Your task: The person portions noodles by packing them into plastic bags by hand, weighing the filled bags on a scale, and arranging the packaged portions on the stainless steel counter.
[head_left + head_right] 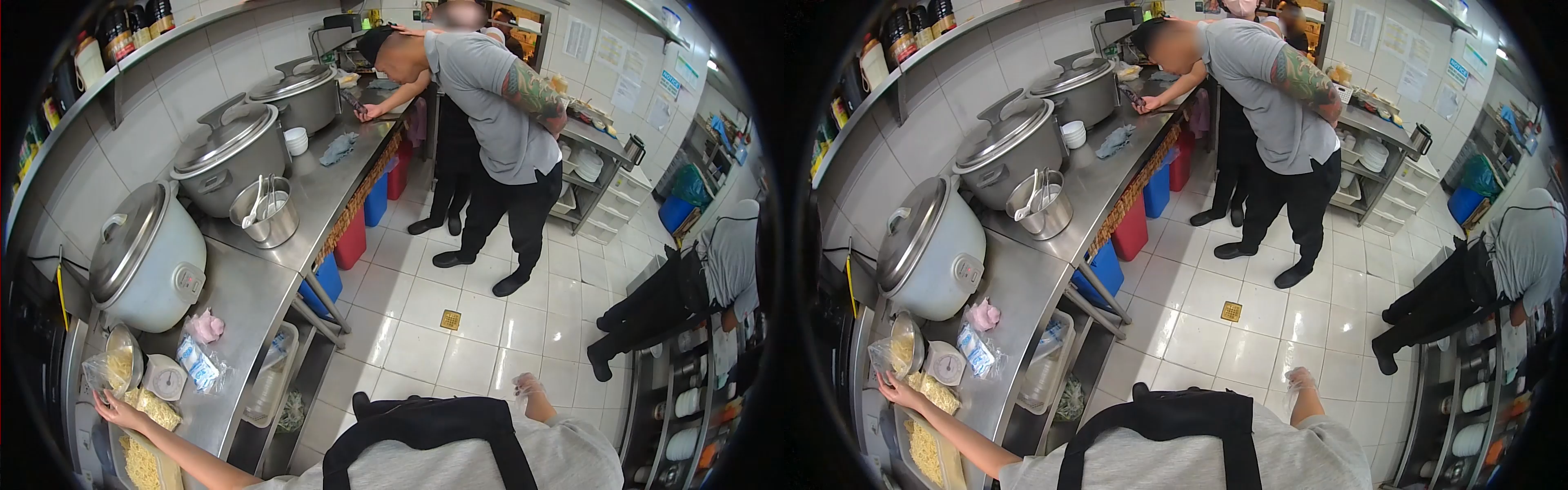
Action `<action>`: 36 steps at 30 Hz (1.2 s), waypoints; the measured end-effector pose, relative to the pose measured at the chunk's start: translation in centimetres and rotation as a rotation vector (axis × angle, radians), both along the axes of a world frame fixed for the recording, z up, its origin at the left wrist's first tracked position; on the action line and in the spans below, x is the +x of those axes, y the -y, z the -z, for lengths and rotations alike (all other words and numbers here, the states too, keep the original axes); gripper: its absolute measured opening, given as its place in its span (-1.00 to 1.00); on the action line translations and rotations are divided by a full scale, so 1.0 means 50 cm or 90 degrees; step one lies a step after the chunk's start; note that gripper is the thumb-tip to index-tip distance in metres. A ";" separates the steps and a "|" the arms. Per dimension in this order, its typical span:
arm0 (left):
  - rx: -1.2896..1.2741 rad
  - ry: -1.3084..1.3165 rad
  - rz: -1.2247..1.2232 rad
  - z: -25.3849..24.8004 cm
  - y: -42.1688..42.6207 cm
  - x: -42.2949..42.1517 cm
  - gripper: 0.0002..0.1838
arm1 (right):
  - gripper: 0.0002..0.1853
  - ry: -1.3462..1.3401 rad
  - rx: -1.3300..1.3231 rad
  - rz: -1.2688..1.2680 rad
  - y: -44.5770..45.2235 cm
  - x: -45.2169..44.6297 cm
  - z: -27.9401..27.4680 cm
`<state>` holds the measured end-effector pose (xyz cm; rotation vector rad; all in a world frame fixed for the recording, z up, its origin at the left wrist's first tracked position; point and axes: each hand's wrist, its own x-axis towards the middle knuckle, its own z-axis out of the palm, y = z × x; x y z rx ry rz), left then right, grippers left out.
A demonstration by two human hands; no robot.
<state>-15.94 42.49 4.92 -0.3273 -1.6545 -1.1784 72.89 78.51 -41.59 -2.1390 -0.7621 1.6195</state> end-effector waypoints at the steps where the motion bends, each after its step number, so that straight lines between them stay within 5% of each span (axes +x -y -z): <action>1: 0.007 0.013 0.005 0.000 -0.003 0.005 -0.62 | -0.86 -0.054 0.018 0.034 0.001 0.002 -0.002; 4: 0.012 0.041 0.008 0.003 -0.004 0.012 -0.61 | -0.85 -0.101 0.032 0.058 -0.002 -0.002 -0.017; 14: -0.008 0.103 0.035 0.000 0.019 0.010 -0.60 | -0.86 0.032 0.011 -0.226 -0.043 -0.082 -0.017; 15: -0.001 0.104 0.034 0.003 0.019 0.008 -0.60 | -0.85 0.005 0.013 -0.223 -0.047 -0.094 -0.024; 17: -0.058 0.076 0.042 0.002 0.039 -0.005 -0.59 | -0.84 -0.318 0.161 -0.032 -0.041 -0.067 0.059; 18: -0.059 0.075 0.040 -0.001 0.044 -0.011 -0.59 | -0.84 -0.320 0.159 -0.034 -0.055 -0.084 0.045; 20: -0.082 0.059 0.092 -0.014 0.045 -0.020 -0.60 | -0.88 0.322 0.222 -0.657 -0.087 -0.118 0.045; 23: -0.091 0.064 0.030 -0.055 0.014 0.002 -0.60 | -0.86 0.362 0.239 -0.777 -0.107 -0.075 0.130; 27: -0.195 0.046 0.073 -0.077 0.039 -0.029 -0.62 | -0.87 0.598 0.256 -1.003 -0.036 -0.173 -0.058; 29: -0.239 0.030 0.070 -0.086 0.060 -0.034 -0.62 | -0.86 0.591 0.232 -1.007 -0.003 -0.199 -0.021; 31: -0.179 0.116 0.309 -0.100 0.085 -0.036 -0.62 | -0.84 0.590 0.194 -1.017 0.037 -0.227 0.067; 33: -0.231 0.131 0.310 -0.127 0.128 -0.036 -0.62 | -0.81 0.629 0.186 -1.063 0.077 -0.294 0.124; 36: -0.271 0.166 0.334 -0.180 0.147 0.017 -0.61 | -0.84 0.491 0.387 -1.135 0.102 -0.416 -0.021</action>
